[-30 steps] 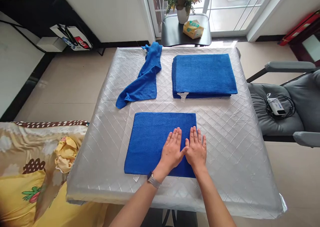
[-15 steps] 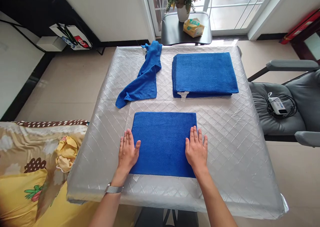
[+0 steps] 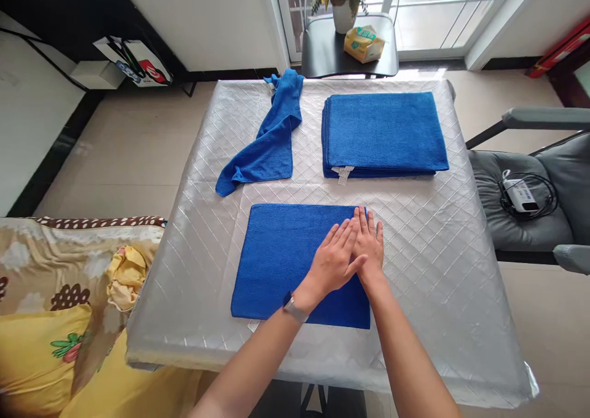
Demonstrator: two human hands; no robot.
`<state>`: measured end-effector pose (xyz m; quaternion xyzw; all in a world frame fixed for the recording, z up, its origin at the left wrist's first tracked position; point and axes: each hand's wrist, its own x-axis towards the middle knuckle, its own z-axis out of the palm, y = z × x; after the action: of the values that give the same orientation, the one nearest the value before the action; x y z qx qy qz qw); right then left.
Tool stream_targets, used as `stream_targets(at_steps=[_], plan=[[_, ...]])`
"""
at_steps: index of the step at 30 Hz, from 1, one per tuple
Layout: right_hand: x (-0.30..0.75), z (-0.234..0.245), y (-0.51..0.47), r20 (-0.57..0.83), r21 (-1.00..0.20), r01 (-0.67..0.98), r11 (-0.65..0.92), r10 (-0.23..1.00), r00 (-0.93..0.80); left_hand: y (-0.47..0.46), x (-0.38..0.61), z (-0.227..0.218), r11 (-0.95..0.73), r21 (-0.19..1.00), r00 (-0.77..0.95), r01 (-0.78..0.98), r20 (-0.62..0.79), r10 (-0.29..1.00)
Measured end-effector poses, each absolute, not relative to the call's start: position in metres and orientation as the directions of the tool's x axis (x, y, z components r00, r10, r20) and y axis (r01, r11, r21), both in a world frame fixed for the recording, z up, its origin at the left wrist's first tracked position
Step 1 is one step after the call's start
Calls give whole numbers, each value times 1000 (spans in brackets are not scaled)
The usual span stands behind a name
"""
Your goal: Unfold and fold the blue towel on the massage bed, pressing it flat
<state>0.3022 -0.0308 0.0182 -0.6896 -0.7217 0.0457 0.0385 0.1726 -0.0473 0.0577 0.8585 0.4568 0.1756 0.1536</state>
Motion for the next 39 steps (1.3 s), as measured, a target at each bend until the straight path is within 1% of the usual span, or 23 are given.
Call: stream_targets(at_steps=[3,7,11,15,19,23,30,39], plan=[[305,17,-34,-6,-97,992,83,996,-84,-28,191,45,-472,433,462,768,137,877],[301,23,-32,14,-132,991,37,999,-35,-24,174,34,-386,402,387,830,84,918],[295,29,-29,-9,-157,988,-16,1000,15,-23,132,35,-307,371,312,876,50,949],[294,31,-30,-30,-167,985,-39,999,34,-17,72,35,-130,324,132,937,16,991],[294,31,-30,-49,-155,987,-51,998,44,-15,16,31,-9,283,-3,959,40,999],[294,31,-30,-35,-162,985,-51,998,46,-16,-4,26,14,289,-36,957,71,997],[292,29,-29,7,-197,978,-72,997,75,-16,1,24,4,308,-32,951,87,996],[293,25,-28,29,-170,983,-75,996,81,-16,2,22,0,331,-41,944,116,992]])
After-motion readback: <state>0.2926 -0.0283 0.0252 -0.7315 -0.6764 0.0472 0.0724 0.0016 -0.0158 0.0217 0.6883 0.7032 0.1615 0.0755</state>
